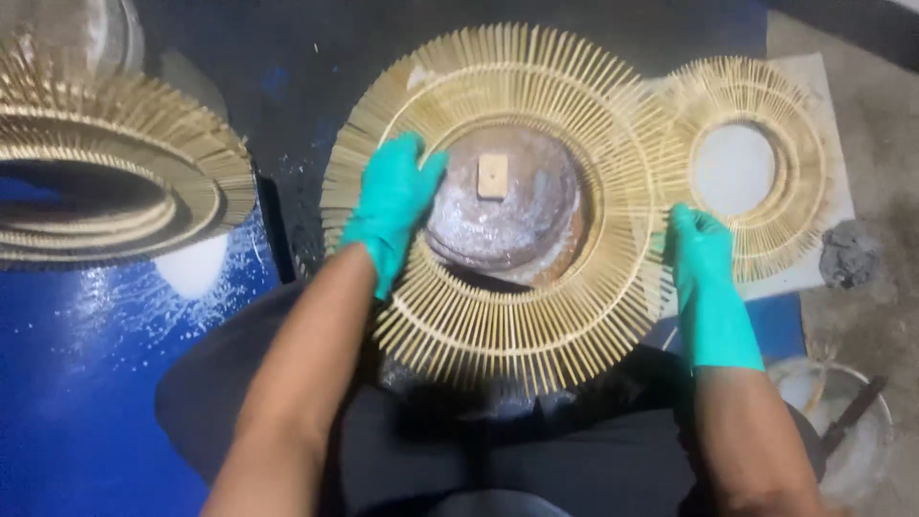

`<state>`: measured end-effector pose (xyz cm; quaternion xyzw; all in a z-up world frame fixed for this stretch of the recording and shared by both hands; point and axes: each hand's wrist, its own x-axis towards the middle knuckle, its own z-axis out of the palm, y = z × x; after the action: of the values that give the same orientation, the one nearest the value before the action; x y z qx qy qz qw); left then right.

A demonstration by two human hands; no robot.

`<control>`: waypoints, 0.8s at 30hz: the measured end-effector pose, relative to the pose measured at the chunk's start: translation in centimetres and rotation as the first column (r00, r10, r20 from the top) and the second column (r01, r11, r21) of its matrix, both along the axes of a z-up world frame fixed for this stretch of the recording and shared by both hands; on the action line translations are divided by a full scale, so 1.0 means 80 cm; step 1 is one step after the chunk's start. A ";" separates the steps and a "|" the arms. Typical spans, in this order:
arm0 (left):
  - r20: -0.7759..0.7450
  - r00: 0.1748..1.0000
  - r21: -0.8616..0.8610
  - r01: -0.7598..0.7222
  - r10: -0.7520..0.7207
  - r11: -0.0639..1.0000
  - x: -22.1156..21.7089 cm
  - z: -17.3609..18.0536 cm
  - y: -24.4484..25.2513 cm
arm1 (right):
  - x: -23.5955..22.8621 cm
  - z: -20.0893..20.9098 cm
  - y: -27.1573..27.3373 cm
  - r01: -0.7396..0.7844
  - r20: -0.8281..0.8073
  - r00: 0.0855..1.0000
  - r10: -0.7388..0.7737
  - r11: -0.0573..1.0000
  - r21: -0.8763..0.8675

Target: Assembling circular bamboo decorative frames by inserting rods and applying adhesive and fasteners.

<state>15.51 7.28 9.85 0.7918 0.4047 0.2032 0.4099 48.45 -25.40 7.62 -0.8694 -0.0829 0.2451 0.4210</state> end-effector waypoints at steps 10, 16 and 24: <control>-0.235 0.965 0.327 -0.034 0.116 0.944 0.017 -0.055 0.003 | -0.055 0.055 0.163 -0.457 0.590 0.551 0.591 0.805 -0.379; -0.219 0.963 0.420 -0.055 0.160 0.906 0.027 -0.065 0.008 | -0.091 0.040 0.261 -0.410 0.430 0.594 0.680 0.716 -0.566; -0.220 0.966 0.428 -0.026 0.133 0.903 0.032 -0.068 -0.001 | -0.086 0.004 0.258 -0.294 0.474 0.631 0.613 0.756 -0.585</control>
<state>18.07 7.17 4.43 0.8631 0.4307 0.2036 0.1676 41.60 -4.74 7.96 -0.9190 -0.3850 0.0458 0.0721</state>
